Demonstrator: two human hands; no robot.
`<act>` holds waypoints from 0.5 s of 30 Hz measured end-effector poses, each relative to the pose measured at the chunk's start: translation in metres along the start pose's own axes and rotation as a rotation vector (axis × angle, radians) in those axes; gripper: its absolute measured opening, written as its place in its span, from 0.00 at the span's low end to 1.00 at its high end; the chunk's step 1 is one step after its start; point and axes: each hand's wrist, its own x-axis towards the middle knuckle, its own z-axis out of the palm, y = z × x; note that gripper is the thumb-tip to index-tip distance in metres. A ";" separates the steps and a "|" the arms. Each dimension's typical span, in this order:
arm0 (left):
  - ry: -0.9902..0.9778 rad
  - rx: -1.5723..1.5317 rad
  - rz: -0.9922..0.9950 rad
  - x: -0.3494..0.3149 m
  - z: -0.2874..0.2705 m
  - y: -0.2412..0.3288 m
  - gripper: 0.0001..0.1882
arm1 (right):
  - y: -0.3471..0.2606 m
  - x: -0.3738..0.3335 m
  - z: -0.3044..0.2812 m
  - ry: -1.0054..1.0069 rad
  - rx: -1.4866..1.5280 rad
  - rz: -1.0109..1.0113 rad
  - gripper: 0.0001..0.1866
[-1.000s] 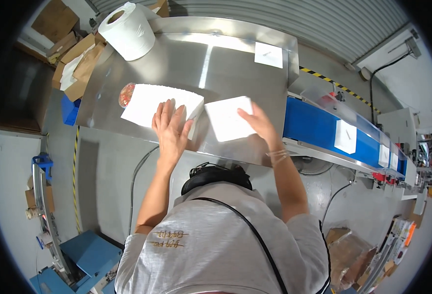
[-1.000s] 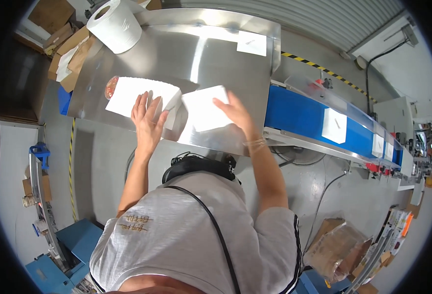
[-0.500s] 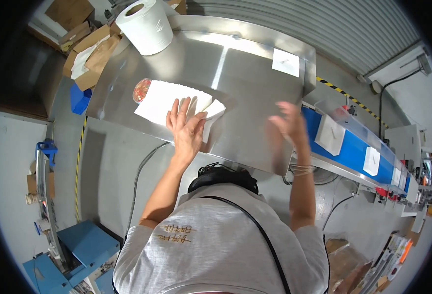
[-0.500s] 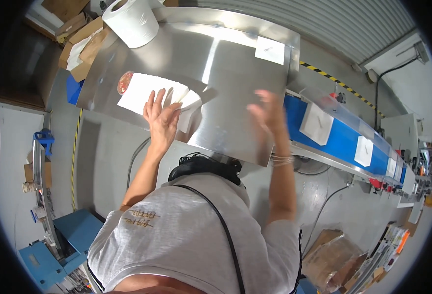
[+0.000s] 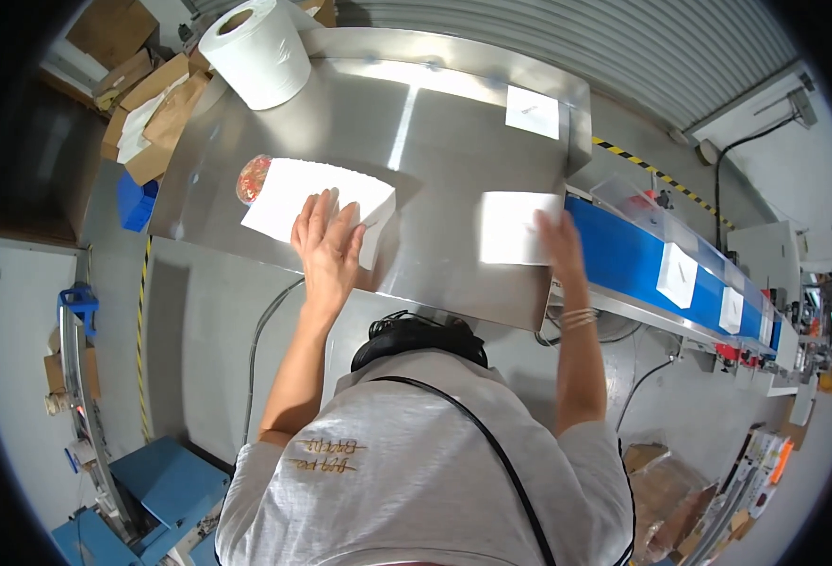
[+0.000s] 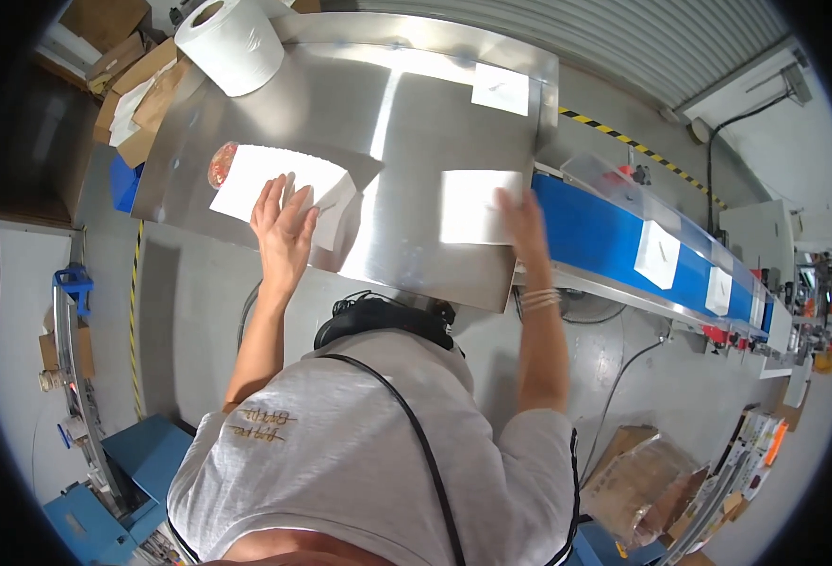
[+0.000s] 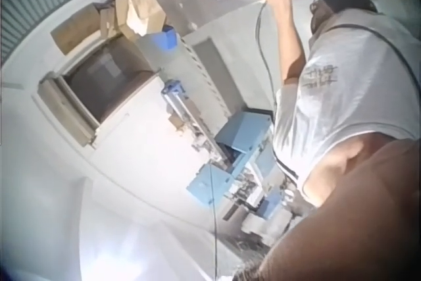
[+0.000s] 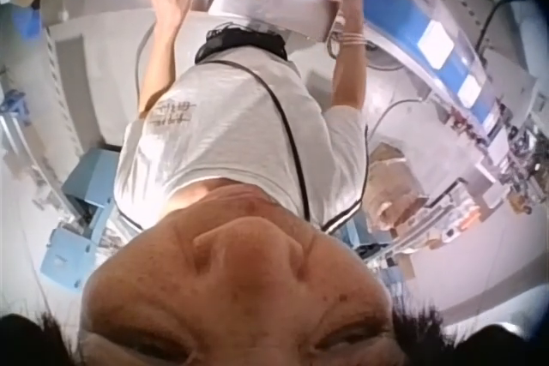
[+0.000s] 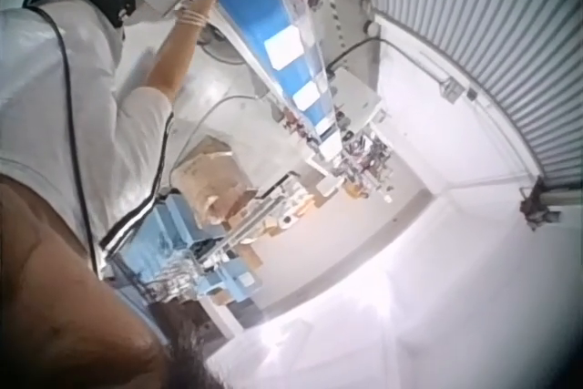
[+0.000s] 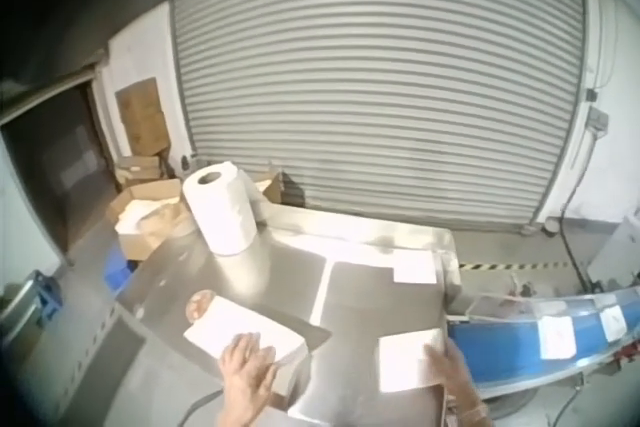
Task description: Transferring stacks of napkins from a machine to a conveyor belt for packaging.
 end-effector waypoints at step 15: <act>-0.020 -0.030 0.054 0.000 0.006 0.003 0.13 | -0.094 -0.004 0.142 -0.478 -0.628 -0.362 0.31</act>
